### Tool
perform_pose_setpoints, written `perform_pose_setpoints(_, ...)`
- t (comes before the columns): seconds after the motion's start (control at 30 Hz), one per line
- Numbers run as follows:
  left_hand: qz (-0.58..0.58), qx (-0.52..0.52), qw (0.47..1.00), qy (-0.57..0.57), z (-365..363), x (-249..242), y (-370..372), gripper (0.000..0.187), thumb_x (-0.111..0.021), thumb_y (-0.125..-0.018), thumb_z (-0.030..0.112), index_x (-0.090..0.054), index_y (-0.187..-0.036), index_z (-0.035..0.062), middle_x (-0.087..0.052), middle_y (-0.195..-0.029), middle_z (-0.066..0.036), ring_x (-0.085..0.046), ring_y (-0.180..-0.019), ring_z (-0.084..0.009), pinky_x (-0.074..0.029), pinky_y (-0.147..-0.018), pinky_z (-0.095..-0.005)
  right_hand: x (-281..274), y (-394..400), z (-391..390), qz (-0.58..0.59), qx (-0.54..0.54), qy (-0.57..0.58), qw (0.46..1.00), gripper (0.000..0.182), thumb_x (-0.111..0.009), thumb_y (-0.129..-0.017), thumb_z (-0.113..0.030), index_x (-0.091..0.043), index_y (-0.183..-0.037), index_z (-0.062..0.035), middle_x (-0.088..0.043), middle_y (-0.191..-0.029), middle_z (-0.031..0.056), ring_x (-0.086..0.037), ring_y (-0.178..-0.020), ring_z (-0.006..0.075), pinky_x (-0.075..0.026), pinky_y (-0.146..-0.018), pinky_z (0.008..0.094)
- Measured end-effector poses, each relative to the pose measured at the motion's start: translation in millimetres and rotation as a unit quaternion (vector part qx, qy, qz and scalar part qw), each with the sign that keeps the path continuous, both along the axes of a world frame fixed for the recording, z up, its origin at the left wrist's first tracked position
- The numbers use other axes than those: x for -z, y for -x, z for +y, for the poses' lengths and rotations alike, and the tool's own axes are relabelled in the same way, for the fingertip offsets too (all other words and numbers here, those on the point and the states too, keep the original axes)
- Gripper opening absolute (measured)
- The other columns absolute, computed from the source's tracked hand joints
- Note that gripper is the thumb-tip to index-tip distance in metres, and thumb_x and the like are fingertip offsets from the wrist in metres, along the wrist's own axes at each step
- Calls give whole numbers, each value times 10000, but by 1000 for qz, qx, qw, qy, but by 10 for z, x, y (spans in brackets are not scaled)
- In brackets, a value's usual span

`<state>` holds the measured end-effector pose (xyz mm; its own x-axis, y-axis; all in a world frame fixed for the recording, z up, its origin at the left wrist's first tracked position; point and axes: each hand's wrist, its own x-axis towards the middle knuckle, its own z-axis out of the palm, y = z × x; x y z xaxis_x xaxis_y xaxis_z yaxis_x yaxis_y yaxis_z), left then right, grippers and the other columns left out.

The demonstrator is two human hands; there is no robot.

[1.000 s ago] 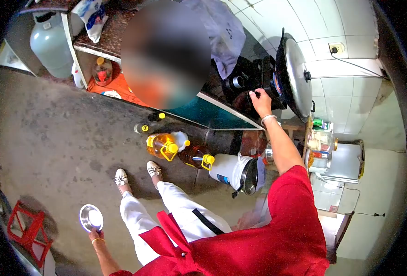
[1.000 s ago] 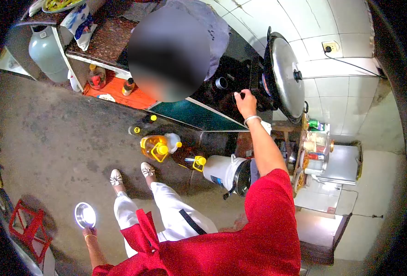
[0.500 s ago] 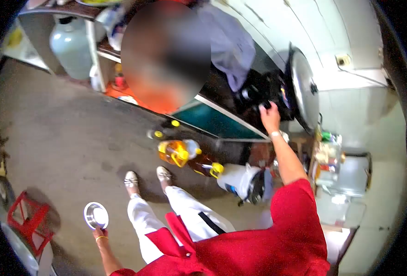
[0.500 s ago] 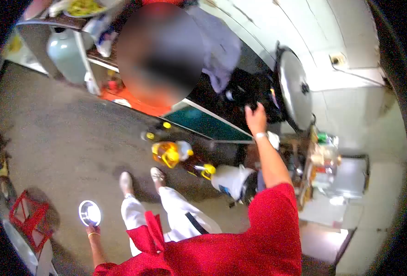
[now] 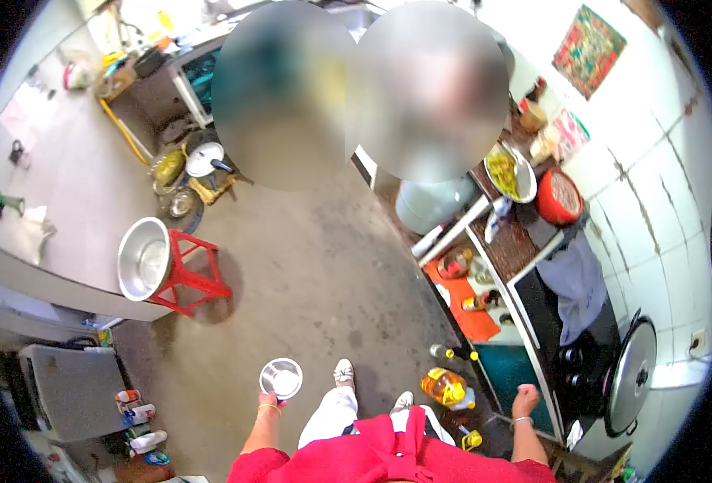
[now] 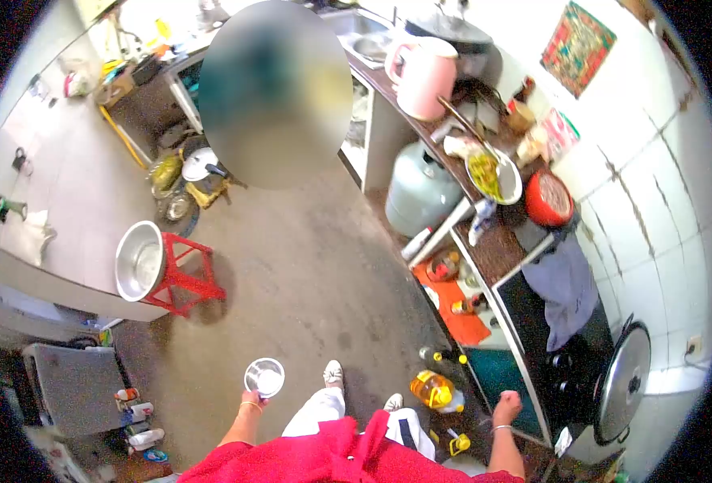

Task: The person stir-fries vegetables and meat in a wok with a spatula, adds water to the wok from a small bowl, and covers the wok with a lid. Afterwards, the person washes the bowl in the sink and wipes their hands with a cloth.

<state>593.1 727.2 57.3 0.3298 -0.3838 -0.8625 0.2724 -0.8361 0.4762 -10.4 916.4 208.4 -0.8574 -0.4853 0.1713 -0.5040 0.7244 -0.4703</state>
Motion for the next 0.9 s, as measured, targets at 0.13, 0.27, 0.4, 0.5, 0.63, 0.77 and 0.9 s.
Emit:
perform_pose_setpoints(0.13,6,-28,1000,-8,-230,-294,-241,239,-392,-761,18,-381,-998,45,-516,-733,-114,-519,-494,-193,-422,-304,-257,75,-325,-719,-44,-79,32,995,145,-496,-701,-65,-532,-571,-13,-542,-580,133,-527,-557,245,-413,-548,335)
perform_pose_setpoints(0.27,8,-66,997,40,-730,-427,-310,243,-434,-749,19,-355,-977,47,-507,-720,-116,-518,-495,-190,-424,-307,-253,90,-523,-1459,-55,-134,51,988,231,-521,-735,-101,-502,-527,-3,-513,-515,124,-510,-507,232,-395,-517,330)
perform_pose_setpoints(0.4,20,-62,993,95,-1514,-431,-141,245,-449,-738,14,-357,-964,33,-503,-711,-111,-511,-483,-187,-425,-313,-251,405,-436,-2038,-172,-70,31,982,413,-452,-804,-255,-499,-485,3,-492,-445,112,-495,-432,229,-391,-485,341)
perform_pose_setpoints(0.5,21,-26,989,143,-2237,-603,135,187,-456,-737,42,-392,-911,18,-502,-685,-100,-500,-469,-176,-412,-311,-259,717,-360,-2556,-234,-27,27,971,558,-367,-837,-393,-448,-425,-26,-433,-371,63,-448,-346,175,-360,-384,305)
perform_pose_setpoints(0.63,13,-33,974,223,-3232,-980,523,160,-448,-708,36,-438,-860,-13,-502,-631,-83,-489,-462,-157,-404,-322,-252,547,-480,-3723,-485,9,12,874,560,-306,-829,-497,-444,-486,-76,-455,-425,27,-424,-334,110,-307,-287,222)
perform_pose_setpoints(0.77,19,-35,967,253,-4258,-1411,784,165,-442,-709,35,-439,-871,0,-496,-660,-82,-484,-470,-152,-413,-331,-246,554,-749,-5128,-547,-106,36,829,513,-329,-835,-471,-465,-537,-76,-471,-467,24,-419,-343,90,-313,-299,206)
perform_pose_setpoints(0.9,77,-76,955,276,-5008,-1500,840,201,-458,-710,21,-401,-902,46,-490,-679,-78,-495,-488,-157,-418,-343,-246,130,-1162,-6505,-575,-237,66,780,371,-372,-858,-354,-515,-681,-60,-506,-563,18,-456,-404,79,-354,-348,193)
